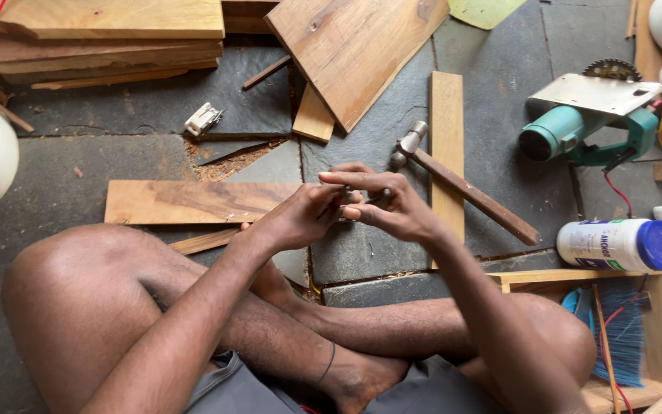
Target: The person sits on the floor and uses a hammer to drive nails into a small wooden plank. They repeatedly position the plank, hammer the nails, and adjust the wood's orientation to continue the task.
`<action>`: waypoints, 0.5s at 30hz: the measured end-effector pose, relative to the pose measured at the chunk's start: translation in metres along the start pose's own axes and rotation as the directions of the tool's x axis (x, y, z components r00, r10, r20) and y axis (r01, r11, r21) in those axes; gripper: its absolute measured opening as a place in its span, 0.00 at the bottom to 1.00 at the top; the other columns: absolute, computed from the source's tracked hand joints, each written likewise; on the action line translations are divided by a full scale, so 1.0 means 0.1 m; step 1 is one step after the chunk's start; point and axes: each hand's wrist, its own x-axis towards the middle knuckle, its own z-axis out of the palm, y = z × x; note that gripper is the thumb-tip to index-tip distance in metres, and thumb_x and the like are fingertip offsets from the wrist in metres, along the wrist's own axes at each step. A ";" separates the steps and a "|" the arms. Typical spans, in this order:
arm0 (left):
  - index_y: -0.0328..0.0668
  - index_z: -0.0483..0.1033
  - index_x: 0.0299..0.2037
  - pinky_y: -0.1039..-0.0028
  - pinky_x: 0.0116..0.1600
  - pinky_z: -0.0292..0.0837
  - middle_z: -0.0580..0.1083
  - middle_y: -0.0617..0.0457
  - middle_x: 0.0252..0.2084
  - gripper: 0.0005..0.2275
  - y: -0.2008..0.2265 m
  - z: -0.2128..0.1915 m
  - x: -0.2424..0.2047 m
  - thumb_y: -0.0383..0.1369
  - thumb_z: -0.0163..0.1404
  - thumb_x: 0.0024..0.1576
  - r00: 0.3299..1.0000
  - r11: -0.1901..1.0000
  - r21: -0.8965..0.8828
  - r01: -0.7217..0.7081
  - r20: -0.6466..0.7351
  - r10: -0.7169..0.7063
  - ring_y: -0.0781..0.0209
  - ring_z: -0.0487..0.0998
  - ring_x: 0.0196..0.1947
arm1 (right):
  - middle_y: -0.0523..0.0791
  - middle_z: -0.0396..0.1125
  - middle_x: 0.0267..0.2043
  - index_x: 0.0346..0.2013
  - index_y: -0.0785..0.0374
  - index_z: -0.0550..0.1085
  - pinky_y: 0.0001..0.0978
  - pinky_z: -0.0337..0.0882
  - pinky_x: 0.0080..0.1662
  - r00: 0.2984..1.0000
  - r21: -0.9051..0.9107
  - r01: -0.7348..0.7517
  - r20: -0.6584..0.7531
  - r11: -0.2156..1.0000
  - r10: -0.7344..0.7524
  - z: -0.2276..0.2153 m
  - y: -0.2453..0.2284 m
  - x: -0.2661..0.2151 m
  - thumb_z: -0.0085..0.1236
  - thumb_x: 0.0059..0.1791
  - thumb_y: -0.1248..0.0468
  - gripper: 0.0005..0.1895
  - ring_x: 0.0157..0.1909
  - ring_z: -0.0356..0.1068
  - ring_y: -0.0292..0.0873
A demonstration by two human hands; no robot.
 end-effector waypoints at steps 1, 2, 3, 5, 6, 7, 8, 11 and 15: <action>0.39 0.74 0.53 0.64 0.50 0.78 0.79 0.45 0.43 0.11 -0.02 -0.01 0.00 0.31 0.51 0.62 0.999 0.999 -0.024 0.032 0.020 -0.031 0.53 0.83 0.45 | 0.50 0.68 0.59 0.61 0.63 0.71 0.49 0.76 0.61 0.998 0.010 -0.017 0.058 1.000 0.017 -0.04 0.00 0.02 0.60 0.52 0.43 0.32 0.59 0.71 0.44; 0.42 0.74 0.55 0.65 0.55 0.75 0.78 0.45 0.49 0.13 -0.03 -0.01 0.00 0.32 0.53 0.61 0.997 0.997 -0.048 0.064 0.041 -0.062 0.53 0.81 0.49 | 0.48 0.69 0.54 0.56 0.64 0.71 0.51 0.74 0.65 0.998 -0.001 0.018 0.063 1.000 -0.018 -0.03 0.01 0.03 0.62 0.53 0.44 0.29 0.56 0.72 0.43; 0.44 0.74 0.57 0.65 0.59 0.73 0.77 0.46 0.54 0.15 -0.04 -0.02 0.03 0.33 0.55 0.60 0.994 0.993 -0.072 0.093 0.058 -0.089 0.53 0.79 0.54 | 0.47 0.70 0.48 0.50 0.65 0.71 0.53 0.72 0.69 0.996 -0.015 0.054 0.071 0.998 -0.053 -0.03 0.02 0.06 0.63 0.54 0.45 0.26 0.53 0.73 0.42; 0.47 0.78 0.52 0.63 0.67 0.66 0.72 0.48 0.60 0.18 -0.09 -0.07 0.08 0.39 0.62 0.53 0.953 0.960 0.101 0.260 0.136 -0.273 0.53 0.73 0.61 | 0.44 0.70 0.41 0.44 0.65 0.70 0.52 0.70 0.72 0.989 -0.016 0.123 0.082 0.992 -0.121 -0.02 0.08 0.11 0.63 0.55 0.47 0.24 0.49 0.73 0.39; 0.48 0.80 0.50 0.62 0.71 0.63 0.69 0.48 0.63 0.19 -0.12 -0.11 0.12 0.42 0.65 0.49 0.916 0.923 0.189 0.335 0.164 -0.366 0.53 0.71 0.65 | 0.42 0.69 0.41 0.43 0.65 0.69 0.50 0.71 0.72 0.985 -0.002 0.155 0.082 0.988 -0.154 0.01 0.12 0.13 0.61 0.56 0.47 0.23 0.48 0.72 0.37; 0.48 0.73 0.56 0.54 0.70 0.60 0.66 0.45 0.64 0.32 -0.17 -0.14 0.13 0.46 0.69 0.41 0.935 0.882 0.387 0.270 0.113 -0.337 0.47 0.66 0.66 | 0.41 0.67 0.40 0.43 0.64 0.67 0.47 0.71 0.72 0.981 0.015 0.179 0.079 0.984 -0.180 0.06 0.15 0.12 0.59 0.56 0.47 0.22 0.47 0.71 0.35; 0.49 0.66 0.63 0.47 0.69 0.56 0.62 0.41 0.66 0.45 -0.23 -0.19 0.14 0.50 0.73 0.33 0.953 0.796 0.571 0.202 0.073 -0.294 0.41 0.61 0.67 | 0.41 0.67 0.40 0.41 0.64 0.68 0.42 0.73 0.62 0.992 0.012 0.121 0.032 0.993 -0.121 0.09 0.17 0.10 0.59 0.56 0.49 0.20 0.45 0.71 0.35; 0.53 0.59 0.68 0.42 0.64 0.59 0.62 0.44 0.64 0.54 -0.38 -0.27 0.07 0.52 0.76 0.28 0.917 0.613 0.758 0.224 0.048 -0.396 0.43 0.57 0.68 | 0.42 0.66 0.36 0.36 0.64 0.71 0.30 0.74 0.38 0.994 0.021 -0.004 -0.107 1.000 0.007 0.19 0.19 0.10 0.59 0.54 0.56 0.14 0.37 0.69 0.33; 0.55 0.61 0.67 0.44 0.57 0.65 0.67 0.48 0.58 0.50 -0.56 -0.14 0.04 0.48 0.74 0.31 0.919 0.535 0.806 0.255 -0.031 -0.392 0.48 0.65 0.62 | 0.43 0.68 0.34 0.34 0.66 0.72 0.26 0.68 0.35 0.977 0.008 0.004 -0.214 1.000 -0.003 0.28 0.17 0.14 0.58 0.55 0.61 0.11 0.33 0.66 0.32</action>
